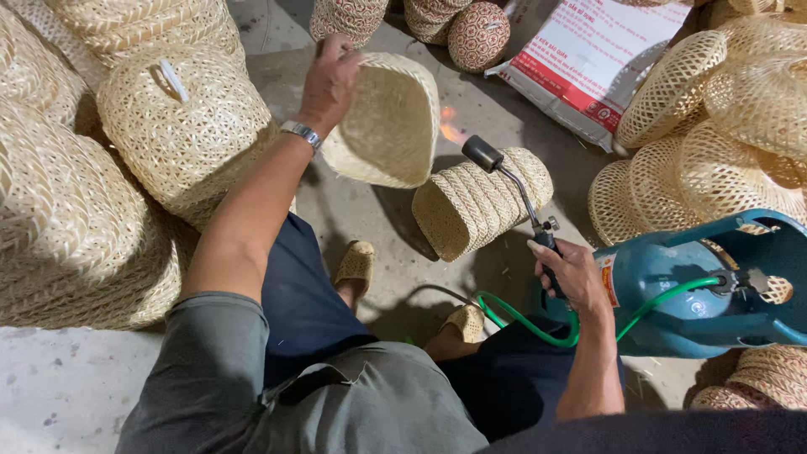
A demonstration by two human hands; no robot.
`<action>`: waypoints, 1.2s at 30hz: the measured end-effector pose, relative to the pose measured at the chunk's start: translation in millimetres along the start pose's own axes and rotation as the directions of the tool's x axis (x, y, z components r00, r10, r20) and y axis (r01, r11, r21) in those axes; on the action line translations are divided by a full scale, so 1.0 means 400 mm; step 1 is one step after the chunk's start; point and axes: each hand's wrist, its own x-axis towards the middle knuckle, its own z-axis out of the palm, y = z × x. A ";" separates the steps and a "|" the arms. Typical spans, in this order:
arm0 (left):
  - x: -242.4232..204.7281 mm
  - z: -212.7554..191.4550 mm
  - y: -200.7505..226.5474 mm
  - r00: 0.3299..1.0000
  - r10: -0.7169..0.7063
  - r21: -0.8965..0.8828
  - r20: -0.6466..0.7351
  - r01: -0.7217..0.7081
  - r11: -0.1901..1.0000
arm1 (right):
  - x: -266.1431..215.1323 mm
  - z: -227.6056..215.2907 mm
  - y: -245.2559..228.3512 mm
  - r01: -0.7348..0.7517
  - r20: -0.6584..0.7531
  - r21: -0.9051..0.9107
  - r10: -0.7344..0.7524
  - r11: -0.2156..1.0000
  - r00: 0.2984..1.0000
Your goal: The person uses a handheld blowtorch connected to a gas cylinder to apply flame to the surface of woven baskets. They pick up baskets from a stack, rotate them to treat different sides, and place them back down. The process is repeated for multiple baskets.
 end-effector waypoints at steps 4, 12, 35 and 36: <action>0.037 -0.051 0.070 0.947 0.315 0.348 -0.071 -0.272 0.897 | -0.007 -0.007 0.020 0.041 0.075 0.021 -0.042 0.999 0.996; 0.046 -0.006 0.128 0.970 -0.136 -0.189 0.201 0.175 0.966 | 0.014 0.008 0.031 0.025 0.125 0.030 -0.029 0.999 0.992; -0.077 0.002 0.025 0.921 -0.257 -0.499 0.292 0.376 0.781 | 0.106 -0.001 0.015 0.081 0.114 -0.037 -0.077 0.996 0.991; -0.077 -0.003 0.017 0.922 -0.247 -0.564 0.297 0.378 0.734 | 0.102 -0.011 0.016 0.088 0.112 -0.030 -0.085 0.996 0.990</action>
